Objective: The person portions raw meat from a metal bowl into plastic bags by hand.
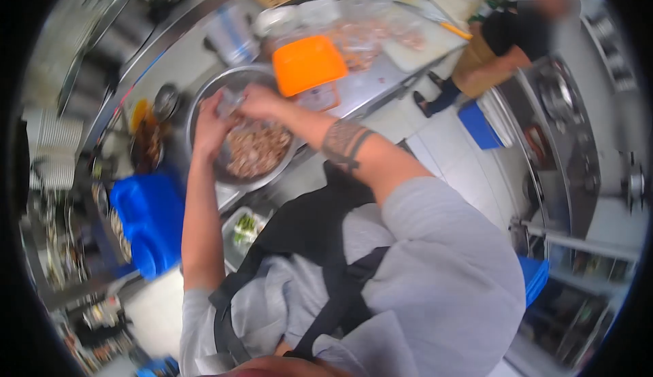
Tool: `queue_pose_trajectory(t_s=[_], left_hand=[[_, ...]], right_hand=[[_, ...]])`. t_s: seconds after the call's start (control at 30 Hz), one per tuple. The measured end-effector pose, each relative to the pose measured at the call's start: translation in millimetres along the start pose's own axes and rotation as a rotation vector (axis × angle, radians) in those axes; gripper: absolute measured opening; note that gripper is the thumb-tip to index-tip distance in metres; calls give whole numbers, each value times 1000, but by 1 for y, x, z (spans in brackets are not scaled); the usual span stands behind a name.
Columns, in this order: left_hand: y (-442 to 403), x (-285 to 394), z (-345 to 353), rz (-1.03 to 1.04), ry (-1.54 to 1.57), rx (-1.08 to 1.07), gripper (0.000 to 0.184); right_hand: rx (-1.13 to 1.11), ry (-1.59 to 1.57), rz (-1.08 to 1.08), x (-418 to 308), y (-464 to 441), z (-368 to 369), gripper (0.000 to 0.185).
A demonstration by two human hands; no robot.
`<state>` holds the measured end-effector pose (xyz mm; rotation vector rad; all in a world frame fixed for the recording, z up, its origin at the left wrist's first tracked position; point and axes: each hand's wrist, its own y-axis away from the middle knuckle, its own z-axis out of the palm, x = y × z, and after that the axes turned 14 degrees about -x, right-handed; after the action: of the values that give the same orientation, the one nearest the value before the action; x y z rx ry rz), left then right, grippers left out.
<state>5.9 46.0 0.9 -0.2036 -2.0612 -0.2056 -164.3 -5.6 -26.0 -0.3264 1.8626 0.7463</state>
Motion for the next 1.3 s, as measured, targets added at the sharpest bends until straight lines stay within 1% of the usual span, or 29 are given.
queue_pose_trajectory(t_s=[0.03,0.07,0.1,0.13,0.2,0.27,0.33,0.37,0.4,0.43,0.47,0.5,0.53,0.57,0.6,0.67,0.7,0.77,0.8,0.87,0.93,1.0,1.03,1.07,1.13,1.17,1.23,1.27,1.3], left_hand=[[1,3,0,-6,16,-32,88],[4,11,1,-23,-54,-47,86],[5,18,1,-47,-126,-51,84],[5,20,2,-31,-124,-69,84],[6,21,3,-87,-154,-73,84],[6,19,4,-88,-147,-90,83],[4,24,6,-80,-14,-101,77],[2,22,4,-94,-17,-86,77],[0,18,2,-19,-134,-33,74],[0,13,-1,44,-254,22,70],[4,23,-5,35,-222,30,67],[6,31,-12,5,-253,44,67],[10,43,-19,-31,-167,34,66],[13,55,-28,-105,-64,-7,64],[15,58,-36,-135,-76,27,64],[11,62,-47,-78,7,17,62],[9,61,-48,-93,-5,32,62],[2,61,-48,-84,-51,60,60],[0,64,-48,-84,-68,67,60],[-8,72,-49,-117,-196,17,60],[-25,75,-44,-68,-210,16,61],[-37,97,-32,62,-218,57,58],[-42,111,-25,92,-131,68,57],[-48,126,-18,101,-137,47,57],[-60,147,-3,187,133,46,58],[-67,150,4,155,207,17,62],[-86,146,22,138,199,-57,63],[-95,141,33,115,201,-96,63],[-103,132,45,119,193,-129,63]], right_hand=[[-171,-343,73,-10,14,-1,22],[-165,-313,37,3,3,3,15],[-108,-211,32,-14,17,-1,12],[-77,-168,-19,-19,16,0,13],[24,224,-44,-34,20,-5,15],[48,223,-60,-43,24,-4,15],[65,233,-94,-60,27,-8,16],[-2,18,-123,-65,33,-12,13],[-84,-206,-140,-63,39,-8,11],[-128,-312,-160,-51,28,-11,11],[-180,-417,-178,-39,14,-14,12],[-137,-457,-179,-44,21,-17,12],[-93,-493,-184,-54,32,-25,12],[9,-446,-207,-62,36,-28,15],[118,-403,-231,-67,37,-27,20],[209,-460,-415,-77,38,-24,25],[188,-472,-421,-87,43,-26,25],[199,-510,-557,-107,55,-35,17],[194,-521,-571,-105,55,-39,17],[269,-341,-417,-86,52,-44,11],[246,-170,-378,-35,46,-28,9],[224,228,-332,9,53,6,13],[123,309,-313,28,56,24,16],[21,385,-292,39,60,38,19],[-230,598,-102,37,66,50,26],[-207,575,-93,36,70,53,26],[-308,683,-48,31,80,52,40],[-282,660,-36,27,83,49,40],[-322,665,-23,21,88,46,45]])
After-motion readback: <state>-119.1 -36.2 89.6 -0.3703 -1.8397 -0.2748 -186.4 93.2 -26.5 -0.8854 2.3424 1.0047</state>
